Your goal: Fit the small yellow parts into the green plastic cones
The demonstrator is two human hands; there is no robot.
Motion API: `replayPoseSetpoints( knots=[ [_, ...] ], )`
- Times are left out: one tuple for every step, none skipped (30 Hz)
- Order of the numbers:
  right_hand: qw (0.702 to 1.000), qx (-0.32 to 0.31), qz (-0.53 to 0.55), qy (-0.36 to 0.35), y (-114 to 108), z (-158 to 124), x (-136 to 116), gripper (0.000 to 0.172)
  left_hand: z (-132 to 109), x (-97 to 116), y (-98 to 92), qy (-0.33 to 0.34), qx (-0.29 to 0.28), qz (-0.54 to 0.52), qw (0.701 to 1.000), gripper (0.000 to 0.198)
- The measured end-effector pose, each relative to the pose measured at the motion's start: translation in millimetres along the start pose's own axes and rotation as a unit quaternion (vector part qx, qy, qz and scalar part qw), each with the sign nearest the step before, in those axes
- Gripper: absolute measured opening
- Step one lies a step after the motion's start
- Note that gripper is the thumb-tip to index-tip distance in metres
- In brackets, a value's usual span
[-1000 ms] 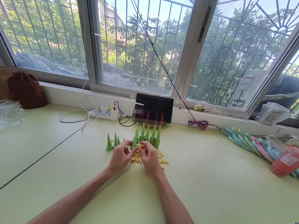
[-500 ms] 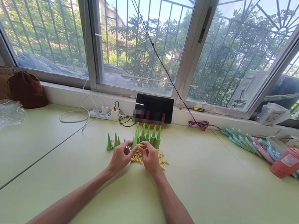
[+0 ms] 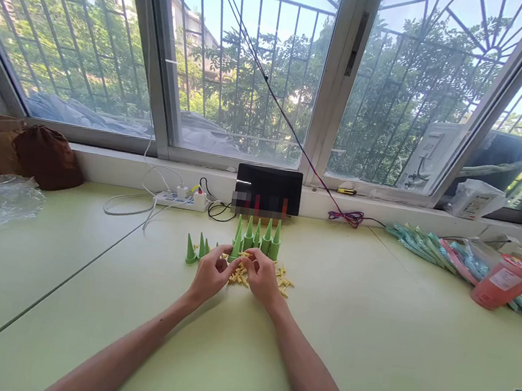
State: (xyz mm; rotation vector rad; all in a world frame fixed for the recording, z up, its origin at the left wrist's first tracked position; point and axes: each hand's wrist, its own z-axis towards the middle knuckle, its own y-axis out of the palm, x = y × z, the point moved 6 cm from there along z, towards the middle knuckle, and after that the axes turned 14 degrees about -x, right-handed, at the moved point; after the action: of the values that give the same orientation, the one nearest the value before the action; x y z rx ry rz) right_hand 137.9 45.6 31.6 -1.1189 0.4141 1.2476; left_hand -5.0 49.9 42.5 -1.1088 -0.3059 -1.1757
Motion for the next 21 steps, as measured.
replayPoseSetpoints(
  knots=[
    [1.0,0.0,-0.002,0.001,0.1,0.1,0.2,0.028,0.1,-0.4,0.2,0.001,-0.001,-0.001,1.0,0.027],
    [1.0,0.0,-0.003,0.002,0.2,0.1,0.5,0.028,0.2,-0.7,0.4,0.003,-0.001,-0.001,1.0,0.027],
    [1.0,0.001,-0.004,0.004,0.3,0.1,0.7,0.028,0.3,-1.0,0.5,0.006,-0.002,-0.002,1.0,0.027],
    [1.0,0.002,-0.004,0.005,0.3,0.1,0.9,0.027,0.4,-1.3,0.5,0.009,-0.003,-0.003,1.0,0.027],
    [1.0,0.003,-0.005,0.007,0.3,0.0,1.0,0.027,0.4,-1.5,0.6,0.011,-0.003,-0.003,1.0,0.026],
    [1.0,0.003,-0.006,0.007,0.3,0.0,1.0,0.027,0.5,-1.7,0.6,0.014,-0.004,-0.003,1.0,0.026],
    [1.0,0.003,-0.006,0.006,0.2,-0.1,0.9,0.026,0.5,-1.8,0.6,0.016,-0.004,-0.003,1.0,0.026],
    [1.0,0.002,-0.006,0.004,0.3,-0.2,0.6,0.026,0.4,-1.8,0.6,0.019,-0.004,-0.002,1.0,0.025],
    [1.0,0.001,-0.006,0.003,0.3,-0.2,0.3,0.026,0.4,-1.6,0.7,0.022,-0.006,-0.002,1.0,0.025],
    [1.0,0.001,-0.008,0.001,0.2,-0.2,-0.1,0.026,0.3,-1.4,0.8,0.025,-0.007,-0.002,1.0,0.025],
    [1.0,0.001,-0.009,0.0,0.0,-0.3,-0.4,0.027,0.2,-1.1,1.1,0.028,-0.01,-0.002,1.0,0.025],
    [1.0,0.002,-0.011,0.0,-0.3,-0.3,-0.7,0.028,0.1,-0.8,1.3,0.03,-0.012,-0.003,0.999,0.025],
    [1.0,0.002,-0.012,0.0,-0.5,-0.3,-1.0,0.029,0.0,-0.7,1.6,0.032,-0.015,-0.003,0.999,0.025],
    [1.0,0.003,-0.012,0.001,-0.6,-0.3,-1.1,0.03,-0.1,-0.6,1.7,0.033,-0.017,-0.004,0.999,0.025],
    [1.0,0.003,-0.012,0.002,-0.7,-0.2,-1.2,0.031,-0.1,-0.5,1.8,0.033,-0.019,-0.005,0.999,0.024],
    [1.0,0.003,-0.011,0.003,-0.7,-0.1,-1.1,0.031,-0.2,-0.5,1.9,0.034,-0.02,-0.006,0.999,0.024],
    [1.0,0.001,-0.011,0.004,-0.5,0.1,-1.1,0.032,-0.2,-0.5,1.9,0.035,-0.021,-0.008,0.999,0.024],
    [1.0,-0.001,-0.012,0.005,-0.3,0.3,-0.9,0.033,-0.2,-0.5,2.0,0.036,-0.022,-0.009,0.999,0.023],
    [1.0,-0.003,-0.013,0.006,-0.1,0.4,-0.7,0.033,-0.1,-0.4,2.0,0.037,-0.023,-0.01,0.999,0.023],
    [1.0,-0.004,-0.015,0.007,0.0,0.6,-0.4,0.035,-0.1,-0.3,2.0,0.038,-0.024,-0.01,0.999,0.022],
    [1.0,-0.005,-0.017,0.009,0.0,0.7,0.1,0.036,-0.2,-0.1,2.0,0.04,-0.024,-0.01,0.999,0.022]
  ],
)
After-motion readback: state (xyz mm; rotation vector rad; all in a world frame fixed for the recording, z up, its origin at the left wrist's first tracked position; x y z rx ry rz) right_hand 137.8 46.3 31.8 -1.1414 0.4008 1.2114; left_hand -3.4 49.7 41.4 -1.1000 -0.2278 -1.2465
